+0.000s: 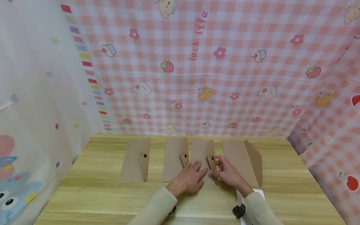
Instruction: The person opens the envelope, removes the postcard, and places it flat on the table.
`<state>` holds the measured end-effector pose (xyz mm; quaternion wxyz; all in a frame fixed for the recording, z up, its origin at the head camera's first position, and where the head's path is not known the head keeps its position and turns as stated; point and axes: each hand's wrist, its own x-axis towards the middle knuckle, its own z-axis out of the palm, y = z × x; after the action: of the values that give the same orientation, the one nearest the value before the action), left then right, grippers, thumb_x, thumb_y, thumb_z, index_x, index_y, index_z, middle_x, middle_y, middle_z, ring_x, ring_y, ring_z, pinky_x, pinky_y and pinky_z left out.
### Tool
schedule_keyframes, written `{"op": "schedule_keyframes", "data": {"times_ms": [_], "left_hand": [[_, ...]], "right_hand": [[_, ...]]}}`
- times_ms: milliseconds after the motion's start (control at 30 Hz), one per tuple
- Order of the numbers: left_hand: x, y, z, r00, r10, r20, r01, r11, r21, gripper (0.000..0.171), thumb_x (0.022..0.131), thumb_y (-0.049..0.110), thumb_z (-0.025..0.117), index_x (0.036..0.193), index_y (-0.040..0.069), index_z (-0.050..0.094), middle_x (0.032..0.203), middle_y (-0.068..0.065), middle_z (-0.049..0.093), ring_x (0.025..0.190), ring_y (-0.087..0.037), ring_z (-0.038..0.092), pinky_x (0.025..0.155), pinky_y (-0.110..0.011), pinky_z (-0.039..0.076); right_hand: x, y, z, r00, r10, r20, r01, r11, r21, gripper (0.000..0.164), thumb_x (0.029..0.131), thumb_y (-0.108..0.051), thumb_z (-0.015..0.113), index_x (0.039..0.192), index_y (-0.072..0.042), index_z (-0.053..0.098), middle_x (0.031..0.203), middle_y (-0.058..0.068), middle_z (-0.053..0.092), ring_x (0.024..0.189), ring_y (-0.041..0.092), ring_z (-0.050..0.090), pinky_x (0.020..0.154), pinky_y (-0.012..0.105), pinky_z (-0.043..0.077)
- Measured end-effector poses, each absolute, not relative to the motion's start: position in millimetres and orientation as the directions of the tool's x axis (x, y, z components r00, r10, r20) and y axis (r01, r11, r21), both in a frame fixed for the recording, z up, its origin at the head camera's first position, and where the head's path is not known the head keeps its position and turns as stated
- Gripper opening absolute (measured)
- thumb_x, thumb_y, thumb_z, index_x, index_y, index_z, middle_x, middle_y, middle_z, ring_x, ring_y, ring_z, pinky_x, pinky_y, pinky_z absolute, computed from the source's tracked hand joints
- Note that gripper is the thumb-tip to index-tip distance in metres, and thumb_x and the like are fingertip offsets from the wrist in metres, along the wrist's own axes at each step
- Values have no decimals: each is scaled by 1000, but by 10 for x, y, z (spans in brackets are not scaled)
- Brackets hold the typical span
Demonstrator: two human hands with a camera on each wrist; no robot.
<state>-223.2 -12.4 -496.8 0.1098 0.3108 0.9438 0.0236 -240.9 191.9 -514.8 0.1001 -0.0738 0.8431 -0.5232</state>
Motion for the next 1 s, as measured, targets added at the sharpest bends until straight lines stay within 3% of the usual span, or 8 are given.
{"op": "schedule_keyframes", "data": {"times_ms": [333,1000], "left_hand": [[-2229,-80,-4969,-807,540,-238,527,841,124,54,104,41,46,155,28,36,163,-12,24,151,-27,22,121,-40,22],[-2243,-64,-4983,-807,548,-220,547,834,69,54,104,43,44,155,28,35,163,-11,26,150,-27,23,121,-40,23]], "right_hand": [[-2428,1889,-5133,-970,-206,-127,26,433,-901,61,92,-4,68,145,0,37,126,25,44,61,17,52,53,28,48],[-2430,1913,-5156,-975,-184,-128,39,421,-906,55,94,-4,64,144,-5,41,124,23,47,70,19,53,57,29,51]]}}
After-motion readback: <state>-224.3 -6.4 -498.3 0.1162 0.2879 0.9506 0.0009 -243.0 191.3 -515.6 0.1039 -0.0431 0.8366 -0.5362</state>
